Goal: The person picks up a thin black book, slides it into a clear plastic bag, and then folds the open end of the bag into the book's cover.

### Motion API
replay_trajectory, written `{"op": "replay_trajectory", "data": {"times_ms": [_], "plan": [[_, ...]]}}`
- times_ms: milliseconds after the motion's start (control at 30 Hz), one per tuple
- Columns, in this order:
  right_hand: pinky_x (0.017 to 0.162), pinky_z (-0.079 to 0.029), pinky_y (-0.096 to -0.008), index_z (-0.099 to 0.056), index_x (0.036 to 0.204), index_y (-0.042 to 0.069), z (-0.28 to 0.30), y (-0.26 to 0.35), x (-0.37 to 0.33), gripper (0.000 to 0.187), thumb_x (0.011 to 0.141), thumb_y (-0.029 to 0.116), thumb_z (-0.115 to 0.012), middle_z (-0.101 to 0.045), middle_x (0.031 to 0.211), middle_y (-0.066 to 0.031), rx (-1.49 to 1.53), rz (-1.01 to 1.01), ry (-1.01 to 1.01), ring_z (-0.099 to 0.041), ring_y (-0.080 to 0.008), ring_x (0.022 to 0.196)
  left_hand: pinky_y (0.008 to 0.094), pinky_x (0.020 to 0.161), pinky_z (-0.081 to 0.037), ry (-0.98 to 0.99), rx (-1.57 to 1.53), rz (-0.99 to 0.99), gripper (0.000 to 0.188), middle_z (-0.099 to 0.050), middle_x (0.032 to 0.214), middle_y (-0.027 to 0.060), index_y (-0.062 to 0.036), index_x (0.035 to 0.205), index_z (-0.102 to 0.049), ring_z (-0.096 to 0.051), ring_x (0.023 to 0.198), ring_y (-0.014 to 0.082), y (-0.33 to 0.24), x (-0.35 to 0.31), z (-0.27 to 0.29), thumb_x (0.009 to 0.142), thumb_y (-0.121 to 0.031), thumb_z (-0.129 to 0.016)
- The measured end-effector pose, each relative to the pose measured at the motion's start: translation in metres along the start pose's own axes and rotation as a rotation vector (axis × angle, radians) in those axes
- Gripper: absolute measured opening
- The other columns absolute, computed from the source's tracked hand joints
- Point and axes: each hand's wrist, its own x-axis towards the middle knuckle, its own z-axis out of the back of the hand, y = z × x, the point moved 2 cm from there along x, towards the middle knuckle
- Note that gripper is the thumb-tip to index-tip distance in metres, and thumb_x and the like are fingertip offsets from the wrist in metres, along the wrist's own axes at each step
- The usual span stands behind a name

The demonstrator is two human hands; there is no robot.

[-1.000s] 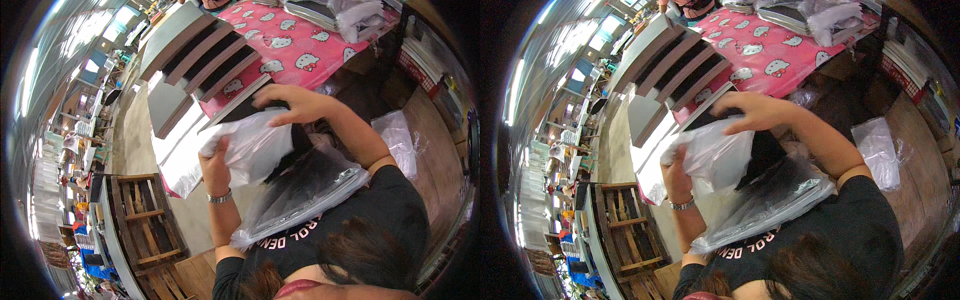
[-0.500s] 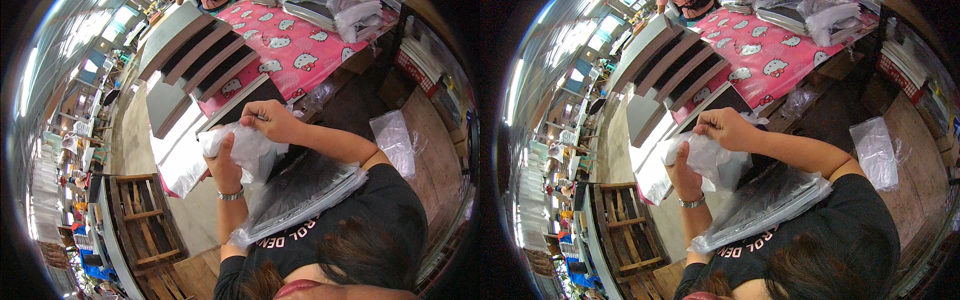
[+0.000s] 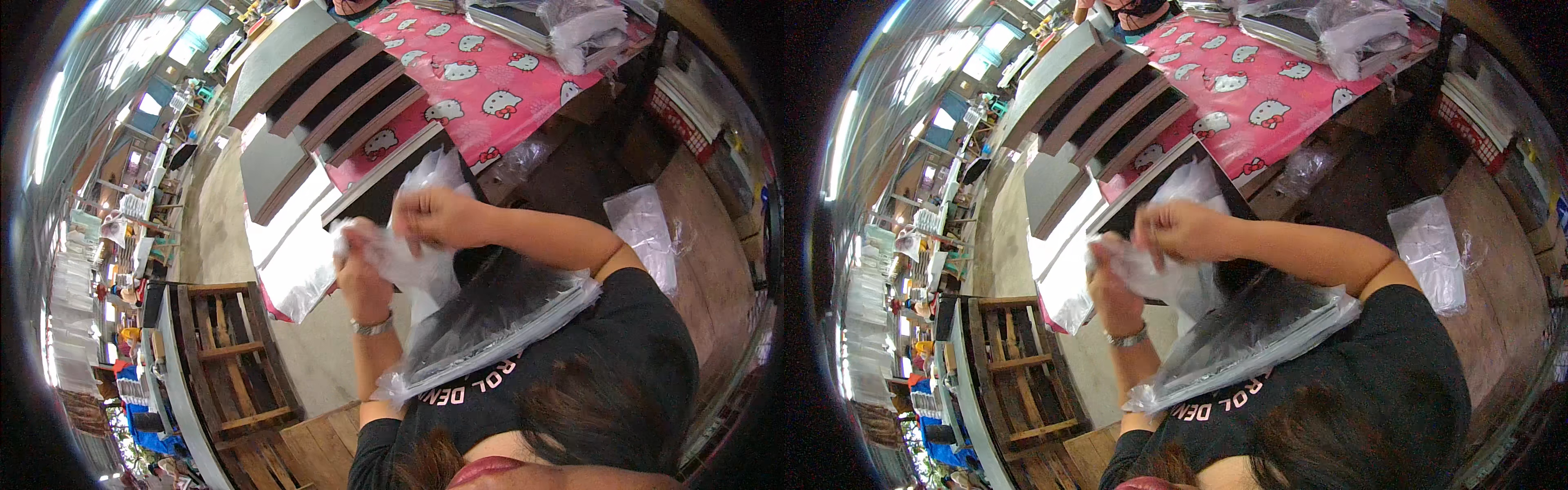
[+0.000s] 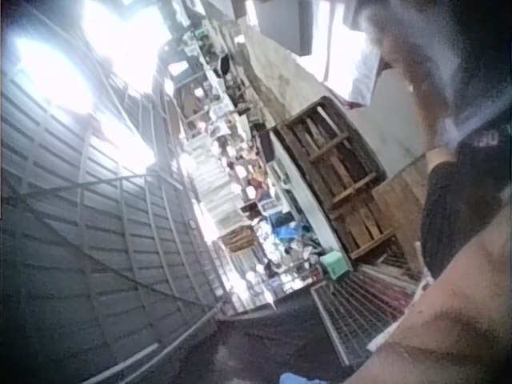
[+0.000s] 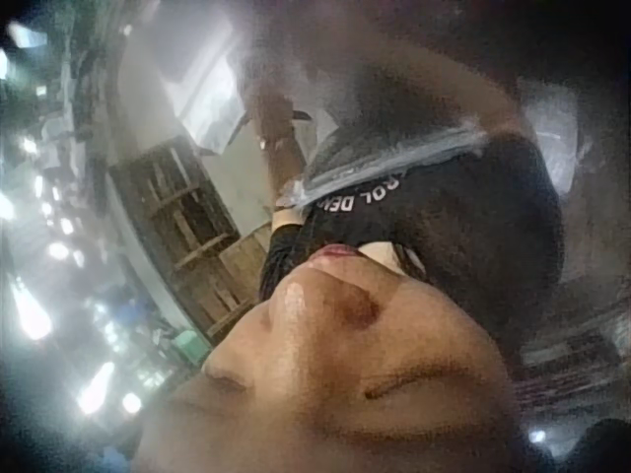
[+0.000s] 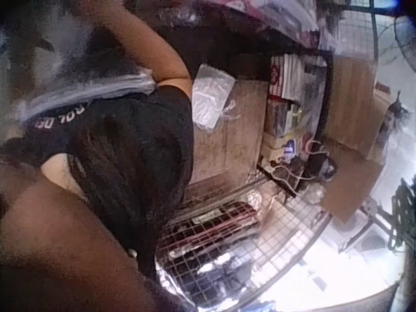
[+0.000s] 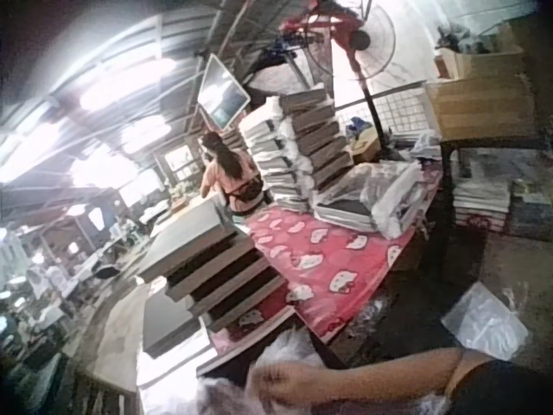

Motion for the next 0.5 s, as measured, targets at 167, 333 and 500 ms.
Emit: {"op": "replay_trajectory", "data": {"times_ms": [167,333,500], "plan": [[0.059,-0.047,-0.0273,-0.059,0.081,0.001,0.018,0.004,-0.033,0.024,0.09,0.024,-0.06,-0.063,0.072,-0.0062,0.116,0.373,0.599,-0.061,-0.0143,0.063,0.0293,0.068,-0.046,0.1,0.016,0.186,0.025,-0.056,0.087,0.0061,-0.0067,0.091,-0.056,-0.054,0.076,0.0163,-0.017,-0.052,0.074,0.09,-0.032,-0.059],[0.075,-0.047,-0.0285,-0.06,0.082,0.001,0.034,0.001,-0.045,0.022,0.089,0.022,-0.061,-0.062,0.078,-0.0044,0.095,-0.204,0.579,-0.06,-0.0137,0.082,0.0388,0.074,-0.051,0.351,-0.057,0.406,0.042,-0.063,0.099,0.0117,-0.0016,0.114,-0.054,-0.062,0.079,0.0198,-0.049,-0.085,0.111,0.083,-0.026,-0.068],[0.073,-0.048,-0.0299,-0.058,0.085,0.002,0.045,0.008,-0.039,0.016,0.089,0.017,-0.061,-0.063,0.084,-0.0058,0.188,0.173,0.156,-0.06,-0.0132,0.082,0.0473,0.078,-0.052,0.513,0.552,0.612,0.052,-0.064,0.101,0.0192,-0.0001,0.117,-0.054,-0.065,0.084,0.0275,-0.039,-0.092,0.093,0.079,-0.03,-0.072]]}}
